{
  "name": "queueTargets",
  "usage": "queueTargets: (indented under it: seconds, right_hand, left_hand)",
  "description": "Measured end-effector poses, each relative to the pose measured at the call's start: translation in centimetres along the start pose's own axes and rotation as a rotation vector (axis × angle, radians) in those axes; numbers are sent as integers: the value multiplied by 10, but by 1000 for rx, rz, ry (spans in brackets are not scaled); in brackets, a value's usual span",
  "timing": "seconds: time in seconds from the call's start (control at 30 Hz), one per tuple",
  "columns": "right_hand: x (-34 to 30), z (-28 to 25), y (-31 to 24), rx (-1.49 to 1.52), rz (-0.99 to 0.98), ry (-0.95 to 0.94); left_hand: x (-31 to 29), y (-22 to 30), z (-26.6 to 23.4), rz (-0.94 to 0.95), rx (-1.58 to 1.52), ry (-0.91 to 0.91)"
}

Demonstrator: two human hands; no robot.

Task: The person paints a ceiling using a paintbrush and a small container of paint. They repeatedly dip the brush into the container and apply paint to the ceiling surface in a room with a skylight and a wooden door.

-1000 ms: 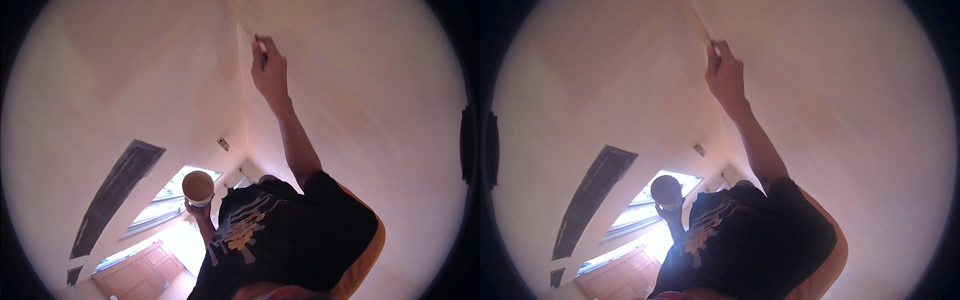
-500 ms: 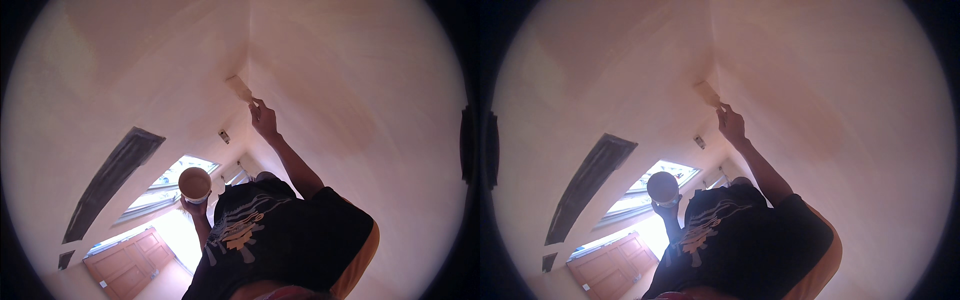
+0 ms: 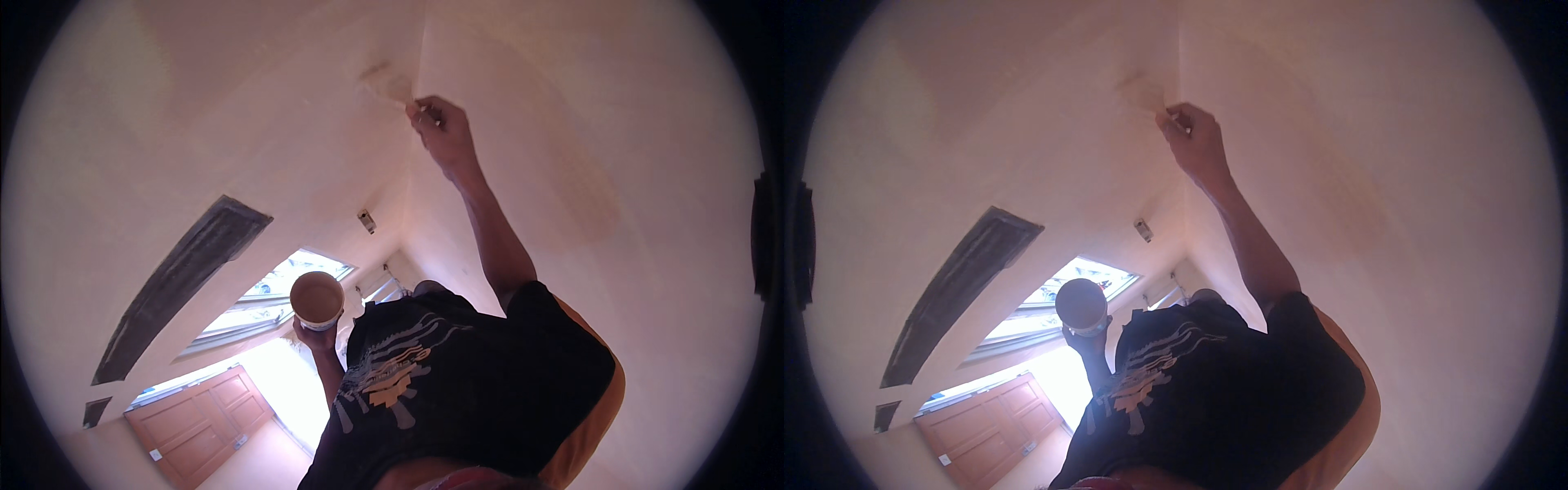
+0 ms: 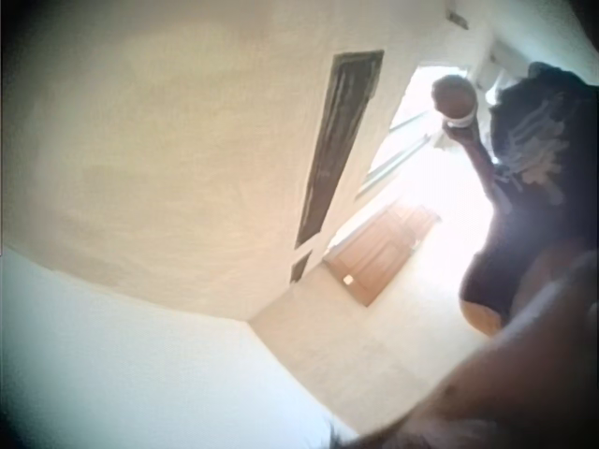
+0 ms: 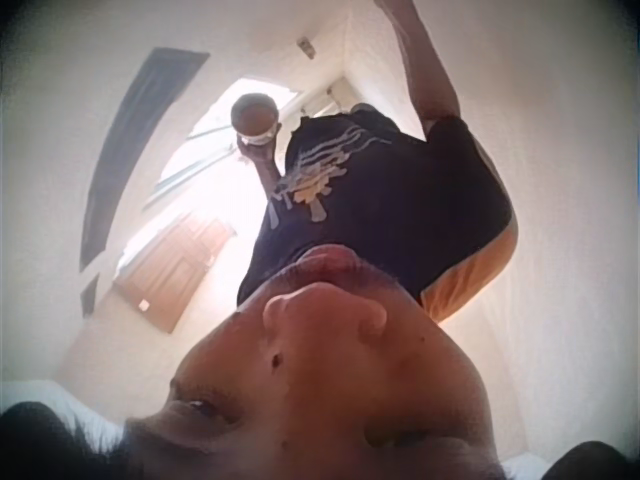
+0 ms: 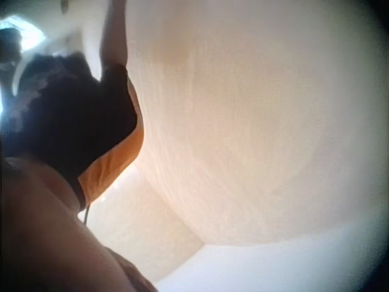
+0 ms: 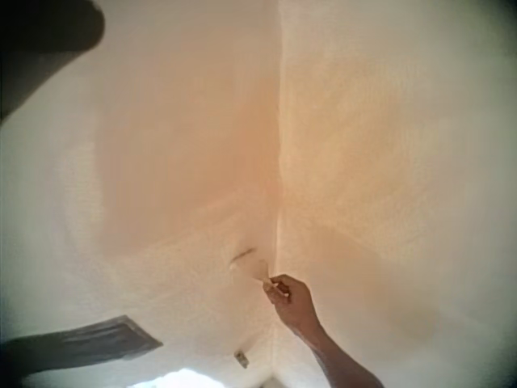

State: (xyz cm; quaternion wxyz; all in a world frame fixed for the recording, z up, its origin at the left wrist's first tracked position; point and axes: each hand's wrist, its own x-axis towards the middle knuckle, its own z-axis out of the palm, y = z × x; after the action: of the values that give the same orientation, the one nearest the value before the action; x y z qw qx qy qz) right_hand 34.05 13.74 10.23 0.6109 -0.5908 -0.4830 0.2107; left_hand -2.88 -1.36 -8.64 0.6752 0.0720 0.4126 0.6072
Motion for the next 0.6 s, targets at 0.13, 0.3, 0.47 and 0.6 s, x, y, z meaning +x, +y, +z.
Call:
queueTargets:
  seconds: [0.13,0.3,0.47,0.6]
  right_hand:
    - [7,-20,-71,89,-85,7]
    - [17,-9,-89,127,-209,152]
    - [-5,37,25,17,-73,99]
    - [-81,31,107,-15,361,-31]
  left_hand:
    - [6,-9,-14,157,252,-39]
    - [23,-12,-43,-47,-36,-180]
    - [33,-14,-71,-118,-72,-259]
    - [14,-4,-49,-32,200,-161]
